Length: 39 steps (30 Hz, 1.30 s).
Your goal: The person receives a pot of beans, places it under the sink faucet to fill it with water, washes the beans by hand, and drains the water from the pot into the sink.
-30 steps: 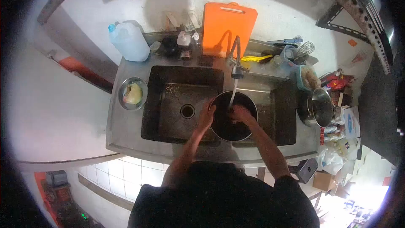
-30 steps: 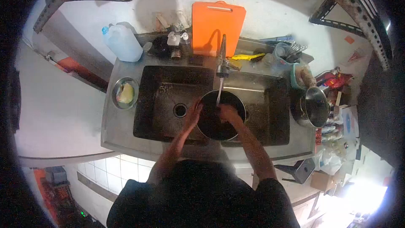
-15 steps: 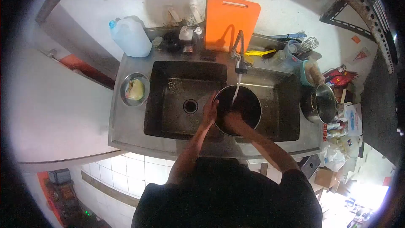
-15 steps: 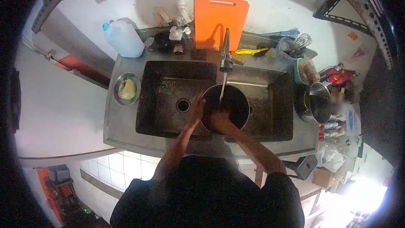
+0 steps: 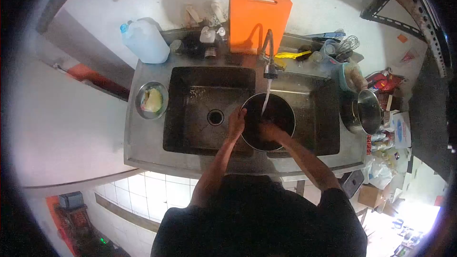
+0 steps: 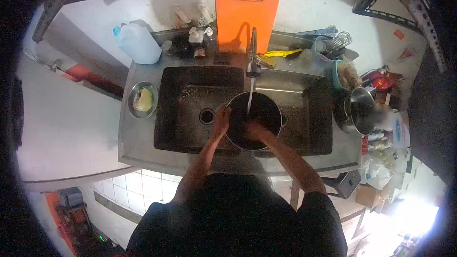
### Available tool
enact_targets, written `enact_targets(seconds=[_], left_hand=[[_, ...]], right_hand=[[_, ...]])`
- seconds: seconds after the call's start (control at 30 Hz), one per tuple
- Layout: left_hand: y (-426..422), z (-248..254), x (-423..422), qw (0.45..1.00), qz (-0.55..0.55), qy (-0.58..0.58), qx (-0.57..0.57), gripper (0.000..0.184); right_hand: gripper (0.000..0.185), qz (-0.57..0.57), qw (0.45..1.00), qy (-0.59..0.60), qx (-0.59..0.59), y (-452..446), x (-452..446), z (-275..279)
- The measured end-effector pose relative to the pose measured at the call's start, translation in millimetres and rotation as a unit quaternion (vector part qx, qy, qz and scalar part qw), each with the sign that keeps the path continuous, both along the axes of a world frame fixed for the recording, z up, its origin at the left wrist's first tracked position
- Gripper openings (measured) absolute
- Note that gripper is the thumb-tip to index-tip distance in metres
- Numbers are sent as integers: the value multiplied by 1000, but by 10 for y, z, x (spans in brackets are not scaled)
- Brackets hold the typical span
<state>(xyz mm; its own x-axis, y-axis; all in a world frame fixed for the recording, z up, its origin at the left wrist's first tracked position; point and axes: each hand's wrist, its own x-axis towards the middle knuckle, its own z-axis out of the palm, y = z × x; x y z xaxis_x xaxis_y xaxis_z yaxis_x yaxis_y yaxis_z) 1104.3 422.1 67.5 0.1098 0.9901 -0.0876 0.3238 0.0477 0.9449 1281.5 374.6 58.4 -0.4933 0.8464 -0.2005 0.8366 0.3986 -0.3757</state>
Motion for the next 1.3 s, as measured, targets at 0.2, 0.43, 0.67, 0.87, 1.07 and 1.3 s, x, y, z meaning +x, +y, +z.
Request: enact_targets(seconds=[0.2,0.43,0.67,0.87,1.07,1.3], left_hand=[[34,-56,-24,998,-26,16,52,37],[72,97,-40,999,-33,-5,-30,36],[171,-149,34,998,-21,-4,66,37],[137,72,-28,999,-51,11,-9,40],[34,-106,-6,999,-18,-39,31,50],[-529,-61,-61,993,10,-105,58,66]], right_hand=[[30,-184,974,70,-111,46,74,-598],[26,-233,972,-23,-37,379,19,380],[49,-127,983,-42,-128,564,-51,-307],[54,-73,990,-77,95,-24,2,-519],[50,-188,971,46,-139,388,100,-33],[37,-210,968,32,134,258,-162,35]])
